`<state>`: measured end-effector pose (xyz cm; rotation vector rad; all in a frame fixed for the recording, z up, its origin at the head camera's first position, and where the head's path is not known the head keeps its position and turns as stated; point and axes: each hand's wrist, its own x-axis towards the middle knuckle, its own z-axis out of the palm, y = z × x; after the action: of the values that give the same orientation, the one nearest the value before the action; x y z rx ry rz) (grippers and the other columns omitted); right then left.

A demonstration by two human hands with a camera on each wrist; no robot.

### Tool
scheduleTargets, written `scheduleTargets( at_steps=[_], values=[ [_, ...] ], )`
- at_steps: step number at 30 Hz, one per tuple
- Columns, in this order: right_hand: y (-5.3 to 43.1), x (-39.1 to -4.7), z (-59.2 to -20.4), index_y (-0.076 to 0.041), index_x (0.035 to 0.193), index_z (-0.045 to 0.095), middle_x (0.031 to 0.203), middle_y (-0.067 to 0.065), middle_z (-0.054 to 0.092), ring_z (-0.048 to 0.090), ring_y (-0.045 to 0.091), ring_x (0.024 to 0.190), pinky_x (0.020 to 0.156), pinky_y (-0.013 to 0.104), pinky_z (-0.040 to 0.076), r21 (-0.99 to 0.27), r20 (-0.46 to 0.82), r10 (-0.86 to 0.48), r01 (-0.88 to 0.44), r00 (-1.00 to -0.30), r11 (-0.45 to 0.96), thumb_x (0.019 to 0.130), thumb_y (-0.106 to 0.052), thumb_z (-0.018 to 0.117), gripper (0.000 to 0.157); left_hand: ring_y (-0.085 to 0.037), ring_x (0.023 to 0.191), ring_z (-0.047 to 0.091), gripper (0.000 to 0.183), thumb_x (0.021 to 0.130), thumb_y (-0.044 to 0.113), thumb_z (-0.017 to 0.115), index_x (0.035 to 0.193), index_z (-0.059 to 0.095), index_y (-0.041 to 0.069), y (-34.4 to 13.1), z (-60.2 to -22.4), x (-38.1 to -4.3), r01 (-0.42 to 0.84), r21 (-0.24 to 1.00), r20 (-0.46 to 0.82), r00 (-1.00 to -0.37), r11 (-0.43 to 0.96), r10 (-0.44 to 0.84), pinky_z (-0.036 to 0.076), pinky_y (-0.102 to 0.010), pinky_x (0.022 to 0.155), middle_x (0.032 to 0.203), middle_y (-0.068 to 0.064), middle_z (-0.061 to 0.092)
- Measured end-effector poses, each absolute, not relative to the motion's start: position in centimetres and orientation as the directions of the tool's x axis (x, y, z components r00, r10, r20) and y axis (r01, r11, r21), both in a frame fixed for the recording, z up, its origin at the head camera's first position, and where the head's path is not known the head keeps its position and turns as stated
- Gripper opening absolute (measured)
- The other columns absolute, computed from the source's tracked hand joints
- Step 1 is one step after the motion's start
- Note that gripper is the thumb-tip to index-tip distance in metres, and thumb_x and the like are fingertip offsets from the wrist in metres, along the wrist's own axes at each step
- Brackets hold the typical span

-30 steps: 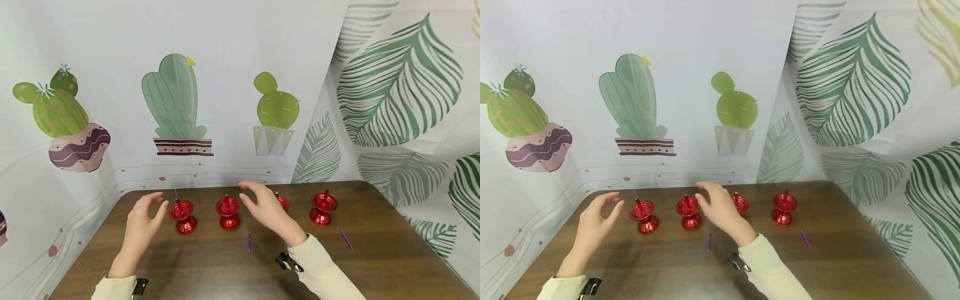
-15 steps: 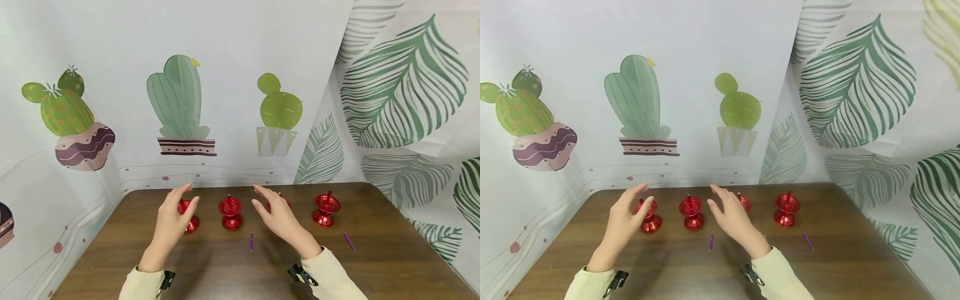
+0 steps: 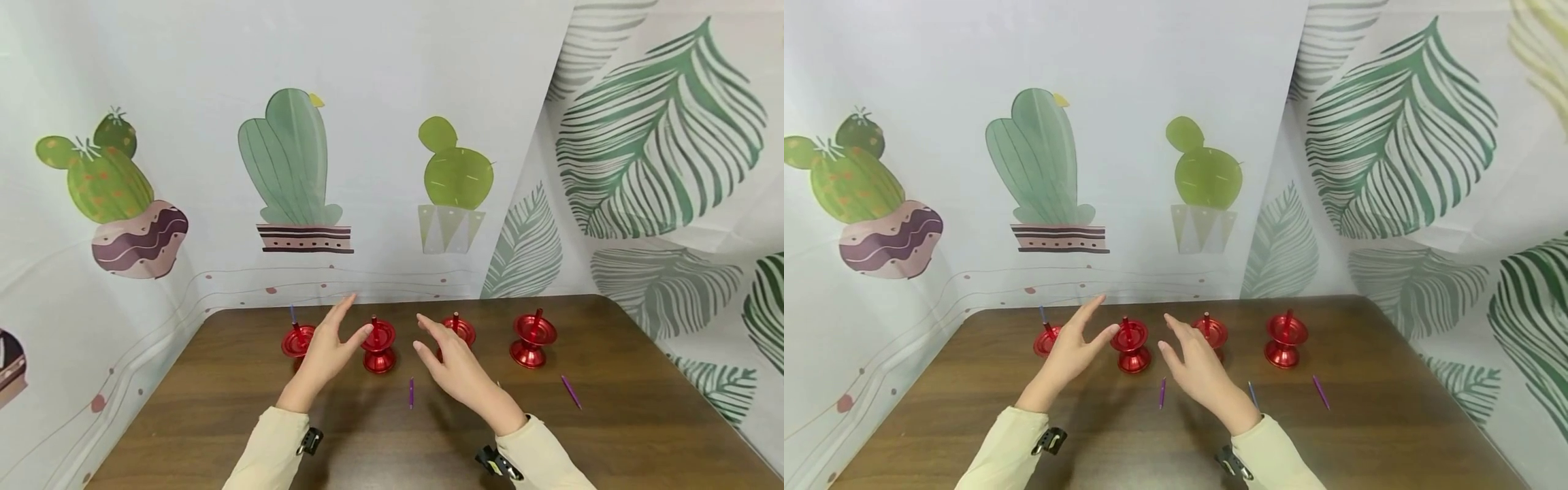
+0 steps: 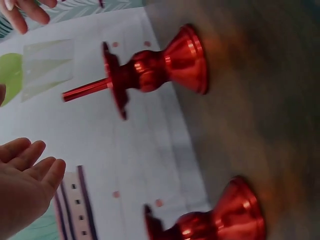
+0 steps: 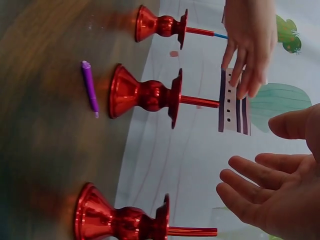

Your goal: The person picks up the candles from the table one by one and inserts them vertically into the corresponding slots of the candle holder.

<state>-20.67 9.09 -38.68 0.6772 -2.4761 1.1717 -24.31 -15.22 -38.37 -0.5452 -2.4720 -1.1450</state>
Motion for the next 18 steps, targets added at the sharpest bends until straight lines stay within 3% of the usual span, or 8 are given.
scheduleTargets(
  at_steps=[8, 18],
  values=[
    [9.1, -20.7, -39.4, 0.000, 0.139, 0.047, 0.134, 0.016, 0.055, 0.052, 0.032, 0.123, 0.102, 0.051, 0.040, -0.672, 0.416, -0.293, -0.508, -0.861, 0.539, 0.094, -0.016, 0.062, 0.050, -0.035, 0.140, 0.029, 0.074, 0.088, 0.034, 0.070, 0.150, 0.035, 0.012, -15.2, -40.1, -25.3, 0.407, 0.703, 0.335, -0.913, 0.583, 0.233, 0.029, -0.056, 0.109, 0.152, -0.016, 0.033],
    [9.1, -21.2, -40.9, 0.001, 0.140, 0.045, 0.129, 0.016, 0.059, 0.053, 0.034, 0.122, 0.099, 0.052, 0.044, -0.705, 0.355, -0.285, -0.455, -0.891, 0.545, 0.094, -0.015, 0.062, 0.051, -0.038, 0.141, 0.027, 0.072, 0.088, 0.033, 0.070, 0.146, 0.039, 0.003, -14.8, -41.7, -26.0, 0.392, 0.678, 0.273, -0.920, 0.622, 0.282, 0.028, -0.057, 0.109, 0.150, -0.021, 0.036]
  ],
)
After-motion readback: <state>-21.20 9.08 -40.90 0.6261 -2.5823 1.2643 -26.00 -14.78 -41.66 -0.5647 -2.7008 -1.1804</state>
